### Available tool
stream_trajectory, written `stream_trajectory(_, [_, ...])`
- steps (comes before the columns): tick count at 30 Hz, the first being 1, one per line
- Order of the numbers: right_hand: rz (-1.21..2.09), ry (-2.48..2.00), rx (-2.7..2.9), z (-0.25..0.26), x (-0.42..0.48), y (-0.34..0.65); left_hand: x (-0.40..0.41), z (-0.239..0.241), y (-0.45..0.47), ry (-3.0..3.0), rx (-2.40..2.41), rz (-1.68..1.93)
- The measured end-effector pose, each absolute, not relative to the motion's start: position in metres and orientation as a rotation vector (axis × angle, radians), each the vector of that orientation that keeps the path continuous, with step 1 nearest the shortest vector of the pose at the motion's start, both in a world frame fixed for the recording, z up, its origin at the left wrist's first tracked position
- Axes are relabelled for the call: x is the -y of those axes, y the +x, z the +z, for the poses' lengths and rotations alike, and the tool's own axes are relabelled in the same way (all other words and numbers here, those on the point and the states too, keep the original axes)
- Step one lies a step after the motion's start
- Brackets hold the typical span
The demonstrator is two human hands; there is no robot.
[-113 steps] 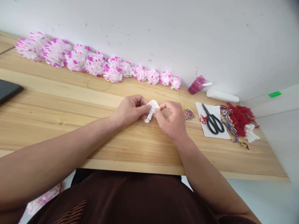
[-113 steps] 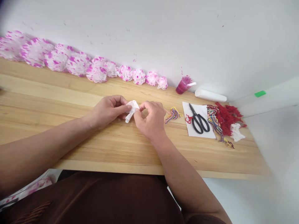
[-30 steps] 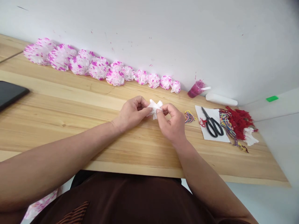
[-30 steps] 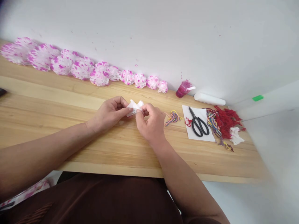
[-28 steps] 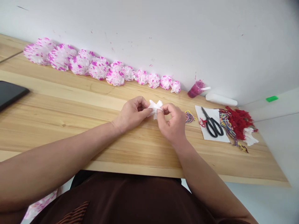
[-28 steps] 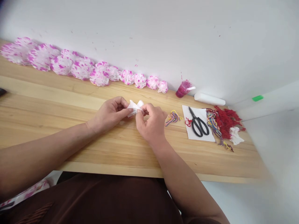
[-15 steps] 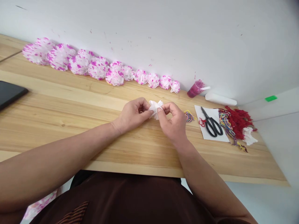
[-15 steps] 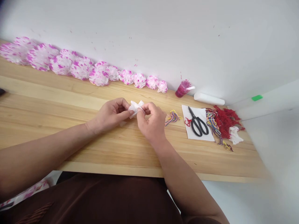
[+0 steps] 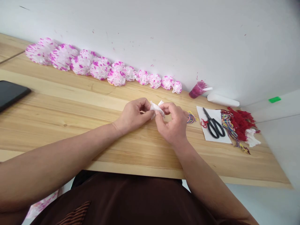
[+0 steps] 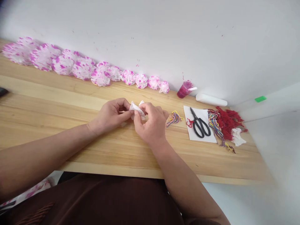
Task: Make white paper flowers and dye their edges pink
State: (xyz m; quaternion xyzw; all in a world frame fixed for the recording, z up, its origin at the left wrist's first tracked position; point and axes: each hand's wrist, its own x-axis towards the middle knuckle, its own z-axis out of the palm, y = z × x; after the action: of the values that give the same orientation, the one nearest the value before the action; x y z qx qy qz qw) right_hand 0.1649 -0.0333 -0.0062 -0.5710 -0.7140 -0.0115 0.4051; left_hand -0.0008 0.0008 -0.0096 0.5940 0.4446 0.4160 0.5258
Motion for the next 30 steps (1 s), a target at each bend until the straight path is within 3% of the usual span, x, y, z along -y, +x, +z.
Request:
stream_trajectory(10, [0.204, -1.438, 1.678, -0.0051, 0.0276, 0.1701, 0.0018, -0.0101, 0.0001, 1.507, -1.063, 0.962])
stream_trajectory(20, [0.109, -1.439, 1.757, -0.0062, 0.0313, 0.1680, -0.0026, -0.0068, -0.0006, 1.214, -1.053, 0.969])
stream_trajectory(25, [-0.154, -1.354, 1.817, -0.0018, 0.0350, 0.1670, -0.0021, -0.0085, 0.0002, 1.431, -1.119, 1.025])
stream_trajectory(30, [-0.111, -1.371, 1.805, -0.0050, 0.0330, 0.1660, 0.0004, -0.0125, 0.0006, 1.577, -1.066, 1.049])
